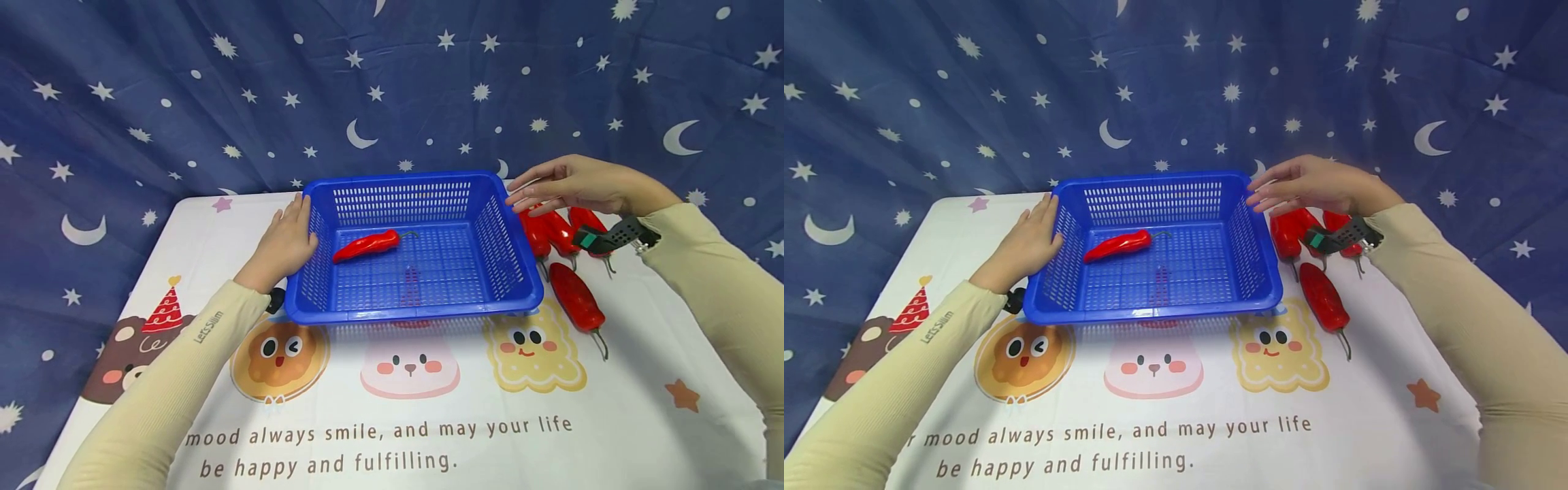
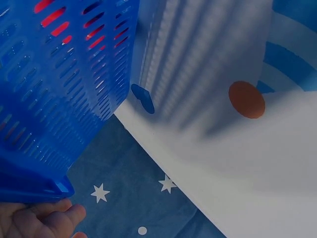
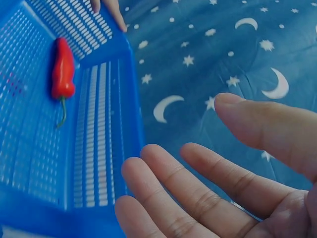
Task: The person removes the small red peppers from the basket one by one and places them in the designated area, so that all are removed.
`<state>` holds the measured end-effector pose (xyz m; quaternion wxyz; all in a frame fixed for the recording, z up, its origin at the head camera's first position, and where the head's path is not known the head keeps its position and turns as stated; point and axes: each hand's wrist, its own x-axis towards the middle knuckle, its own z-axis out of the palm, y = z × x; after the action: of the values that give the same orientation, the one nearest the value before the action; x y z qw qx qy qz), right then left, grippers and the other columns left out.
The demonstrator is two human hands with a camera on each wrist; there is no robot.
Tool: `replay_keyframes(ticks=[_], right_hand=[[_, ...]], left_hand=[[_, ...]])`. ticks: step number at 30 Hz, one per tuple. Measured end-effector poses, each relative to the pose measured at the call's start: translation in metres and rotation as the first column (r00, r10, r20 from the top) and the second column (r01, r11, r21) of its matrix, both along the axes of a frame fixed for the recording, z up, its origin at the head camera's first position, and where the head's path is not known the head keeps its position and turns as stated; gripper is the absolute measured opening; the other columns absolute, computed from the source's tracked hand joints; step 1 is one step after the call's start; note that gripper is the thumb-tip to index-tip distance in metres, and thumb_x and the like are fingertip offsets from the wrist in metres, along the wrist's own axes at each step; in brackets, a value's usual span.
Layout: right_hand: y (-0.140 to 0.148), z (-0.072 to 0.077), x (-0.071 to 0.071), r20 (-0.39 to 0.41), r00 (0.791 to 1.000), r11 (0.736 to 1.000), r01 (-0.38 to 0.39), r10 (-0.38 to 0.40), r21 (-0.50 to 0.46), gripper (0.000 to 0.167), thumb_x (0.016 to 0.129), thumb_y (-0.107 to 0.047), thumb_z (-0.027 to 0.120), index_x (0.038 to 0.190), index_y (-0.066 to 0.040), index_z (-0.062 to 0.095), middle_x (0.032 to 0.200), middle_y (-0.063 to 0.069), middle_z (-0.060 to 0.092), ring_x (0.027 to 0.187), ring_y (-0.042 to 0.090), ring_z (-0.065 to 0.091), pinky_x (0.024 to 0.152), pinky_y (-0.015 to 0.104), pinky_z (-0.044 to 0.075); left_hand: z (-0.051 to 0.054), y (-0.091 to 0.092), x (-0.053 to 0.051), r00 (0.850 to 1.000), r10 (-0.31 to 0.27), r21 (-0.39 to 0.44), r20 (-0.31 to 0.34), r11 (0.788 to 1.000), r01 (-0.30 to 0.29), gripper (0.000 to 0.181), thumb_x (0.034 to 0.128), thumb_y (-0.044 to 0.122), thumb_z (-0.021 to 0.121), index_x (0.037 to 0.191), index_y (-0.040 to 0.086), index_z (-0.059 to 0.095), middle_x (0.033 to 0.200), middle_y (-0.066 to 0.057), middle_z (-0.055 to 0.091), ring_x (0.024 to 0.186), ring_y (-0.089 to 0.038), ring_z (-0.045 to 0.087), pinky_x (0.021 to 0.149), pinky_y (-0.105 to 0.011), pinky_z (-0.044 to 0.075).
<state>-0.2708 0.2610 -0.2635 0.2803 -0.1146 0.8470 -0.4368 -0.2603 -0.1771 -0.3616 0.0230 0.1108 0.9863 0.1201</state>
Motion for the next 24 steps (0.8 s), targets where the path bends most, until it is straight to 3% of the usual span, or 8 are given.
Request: replay_keyframes(ticks=[14, 24], right_hand=[[-0.067, -0.002, -0.029, 0.049, 0.993, 0.993, -0.106, 0.109, -0.059, 0.047, 0.095, -0.022, 0.053, 0.134, 0.003, 0.046, 0.122, 0.010, 0.064, 0.101, 0.014, 0.068, 0.089, 0.032, 0.054], [-0.110, -0.014, -0.042, 0.085, 0.984, 0.984, -0.150, 0.158, -0.098, 0.041, 0.097, -0.020, 0.050, 0.133, 0.000, 0.048, 0.130, 0.016, 0.059, 0.106, 0.017, 0.066, 0.102, 0.044, 0.044]], left_hand=[[0.000, 0.000, -0.001, 1.000, -0.001, -0.005, 0.001, 1.000, 0.001, 0.067, 0.0927, 0.018, 0.038, 0.147, -0.008, 0.009, 0.155, -0.027, 0.009, 0.144, -0.041, 0.013, 0.118, -0.052, 0.007], [-0.001, 0.000, -0.001, 1.000, 0.000, -0.002, 0.000, 1.000, 0.000, 0.068, 0.0925, 0.018, 0.039, 0.148, -0.008, 0.009, 0.155, -0.027, 0.009, 0.144, -0.041, 0.013, 0.118, -0.053, 0.006]])
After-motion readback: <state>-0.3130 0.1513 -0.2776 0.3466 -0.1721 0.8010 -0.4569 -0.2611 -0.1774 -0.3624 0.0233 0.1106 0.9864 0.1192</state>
